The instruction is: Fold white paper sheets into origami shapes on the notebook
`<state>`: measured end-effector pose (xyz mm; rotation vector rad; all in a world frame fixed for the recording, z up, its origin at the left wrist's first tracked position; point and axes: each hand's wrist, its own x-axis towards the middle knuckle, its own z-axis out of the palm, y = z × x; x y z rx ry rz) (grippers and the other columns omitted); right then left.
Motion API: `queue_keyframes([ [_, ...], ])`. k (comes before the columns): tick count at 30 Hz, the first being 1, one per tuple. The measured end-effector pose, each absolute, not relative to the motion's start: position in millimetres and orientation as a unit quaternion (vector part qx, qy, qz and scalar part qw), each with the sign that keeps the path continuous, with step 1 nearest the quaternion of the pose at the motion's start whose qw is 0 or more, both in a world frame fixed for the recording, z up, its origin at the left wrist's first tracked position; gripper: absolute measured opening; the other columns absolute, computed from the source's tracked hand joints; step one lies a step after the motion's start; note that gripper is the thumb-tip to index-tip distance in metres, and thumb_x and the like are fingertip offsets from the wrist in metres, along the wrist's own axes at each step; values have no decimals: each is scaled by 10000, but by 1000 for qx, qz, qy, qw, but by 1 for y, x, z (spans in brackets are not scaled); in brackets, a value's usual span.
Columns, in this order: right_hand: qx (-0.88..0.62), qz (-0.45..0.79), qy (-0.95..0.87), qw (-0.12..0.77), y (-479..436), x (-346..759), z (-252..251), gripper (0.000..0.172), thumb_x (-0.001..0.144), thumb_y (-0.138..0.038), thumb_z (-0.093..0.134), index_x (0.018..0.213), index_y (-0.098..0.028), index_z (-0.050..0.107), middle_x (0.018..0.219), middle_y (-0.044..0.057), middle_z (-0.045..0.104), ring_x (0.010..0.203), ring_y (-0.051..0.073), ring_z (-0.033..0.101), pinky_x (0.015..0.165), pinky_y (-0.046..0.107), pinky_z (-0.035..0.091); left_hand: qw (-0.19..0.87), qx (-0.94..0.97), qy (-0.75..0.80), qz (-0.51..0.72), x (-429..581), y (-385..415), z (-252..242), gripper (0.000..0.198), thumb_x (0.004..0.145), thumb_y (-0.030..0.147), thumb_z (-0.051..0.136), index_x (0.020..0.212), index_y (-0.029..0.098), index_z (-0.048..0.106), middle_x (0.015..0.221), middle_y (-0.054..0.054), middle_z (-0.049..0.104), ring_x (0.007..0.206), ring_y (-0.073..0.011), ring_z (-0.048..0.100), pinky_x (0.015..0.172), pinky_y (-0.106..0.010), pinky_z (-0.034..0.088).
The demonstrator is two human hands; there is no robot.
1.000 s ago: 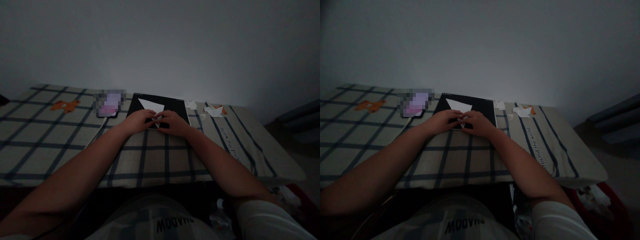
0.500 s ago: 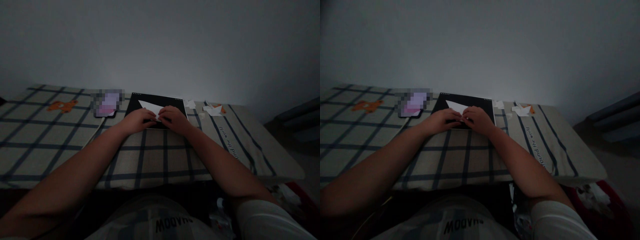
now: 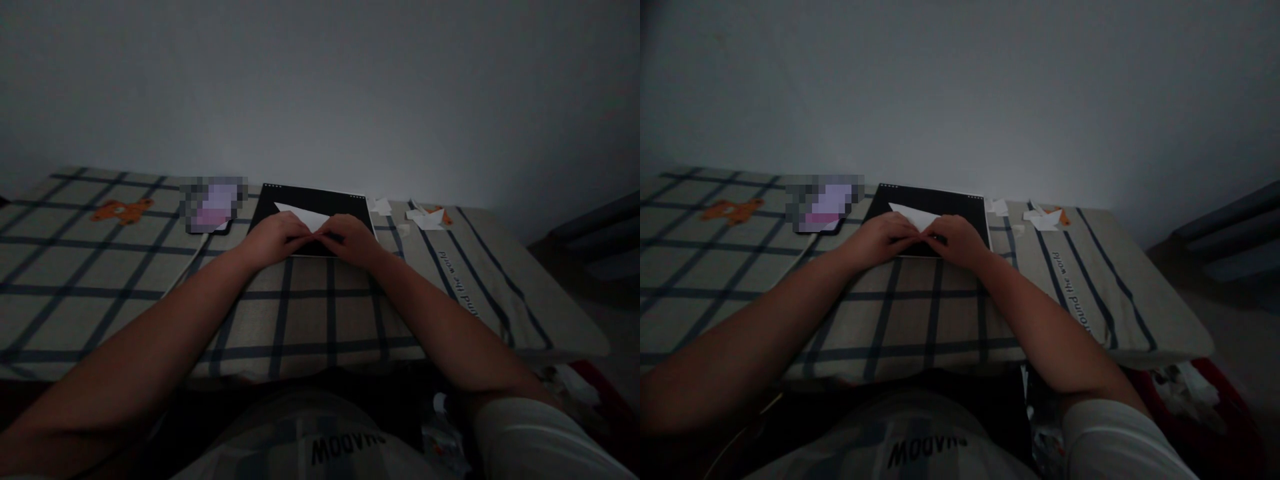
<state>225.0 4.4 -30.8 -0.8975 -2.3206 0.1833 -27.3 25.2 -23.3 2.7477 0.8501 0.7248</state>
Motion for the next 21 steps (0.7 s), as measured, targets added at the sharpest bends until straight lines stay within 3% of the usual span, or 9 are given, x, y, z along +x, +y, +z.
queue_keyframes([
  [21, -328, 131, -864, 358, 5, 224, -31, 175, 1032, -360, 672, 970, -227, 768, 964, 57, 802, 894, 209, 698, 845, 359, 529, 90, 915, 288, 269, -24, 22, -22, 282, 1068, 394, 623, 1063, 258, 870, 1020, -58, 857, 1068, -261, 768, 1009, -433, 595],
])
